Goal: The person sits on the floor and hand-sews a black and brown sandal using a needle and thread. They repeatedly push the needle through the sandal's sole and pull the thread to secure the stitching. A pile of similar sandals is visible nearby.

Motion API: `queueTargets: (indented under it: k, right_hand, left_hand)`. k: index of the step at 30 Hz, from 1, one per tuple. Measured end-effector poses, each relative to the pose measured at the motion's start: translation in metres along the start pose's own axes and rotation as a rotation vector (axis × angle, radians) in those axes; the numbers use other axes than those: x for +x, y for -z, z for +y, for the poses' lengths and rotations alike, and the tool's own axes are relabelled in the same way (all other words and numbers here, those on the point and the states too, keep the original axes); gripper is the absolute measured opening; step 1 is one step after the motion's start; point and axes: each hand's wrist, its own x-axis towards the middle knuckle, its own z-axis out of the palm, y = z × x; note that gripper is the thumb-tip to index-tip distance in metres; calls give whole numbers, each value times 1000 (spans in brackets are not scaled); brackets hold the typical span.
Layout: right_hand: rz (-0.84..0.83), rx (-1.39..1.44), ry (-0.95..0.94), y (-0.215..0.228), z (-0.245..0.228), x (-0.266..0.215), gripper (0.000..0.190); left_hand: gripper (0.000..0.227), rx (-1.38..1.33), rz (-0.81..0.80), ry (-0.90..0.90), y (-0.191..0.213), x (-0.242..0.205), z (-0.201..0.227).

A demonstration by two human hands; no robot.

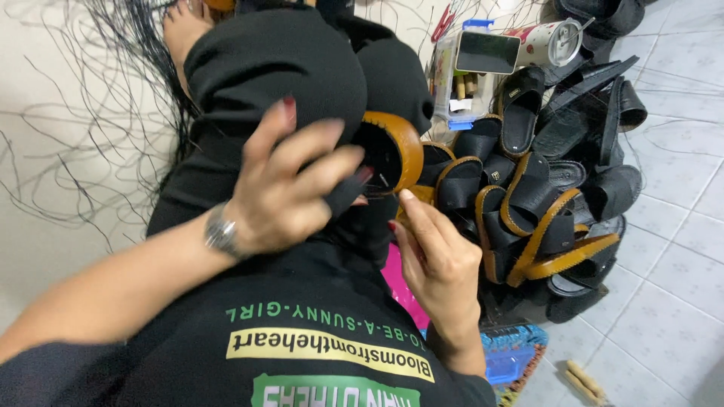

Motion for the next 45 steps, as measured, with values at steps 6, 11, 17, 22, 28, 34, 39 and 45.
queueTargets:
  k: [6, 11, 17, 22, 28, 34, 39, 45]
  right_hand:
    - [6, -170, -27, -8, -1, 4, 16]
    - [38, -56, 60, -17, 16, -1, 19]
    - [-117, -223, -14, 2, 6, 0, 34]
    - [-333, -146, -157, 45, 18, -33, 59]
    - [221, 771, -93, -43, 55, -17, 10]
    - [159, 1192, 33, -58, 69, -11, 10]
    - [205, 1013, -38, -56, 103, -33, 13]
    - [15, 1045, 27, -52, 105, -12, 13]
  left_hand:
    - [13, -1135, -255, 597, 47, 38, 18]
    - [20, -838, -409, 801, 18, 23, 16]
    - [18, -678, -400, 540, 7, 31, 2]
    - [33, -680, -410, 452, -9, 10, 8]
    - [32, -554, -236, 353, -19, 16, 10]
    - [31, -543, -195, 366, -28, 9, 10]
    - [30, -500, -259, 393, -30, 14, 11]
    - [21, -539, -400, 426, -14, 15, 8]
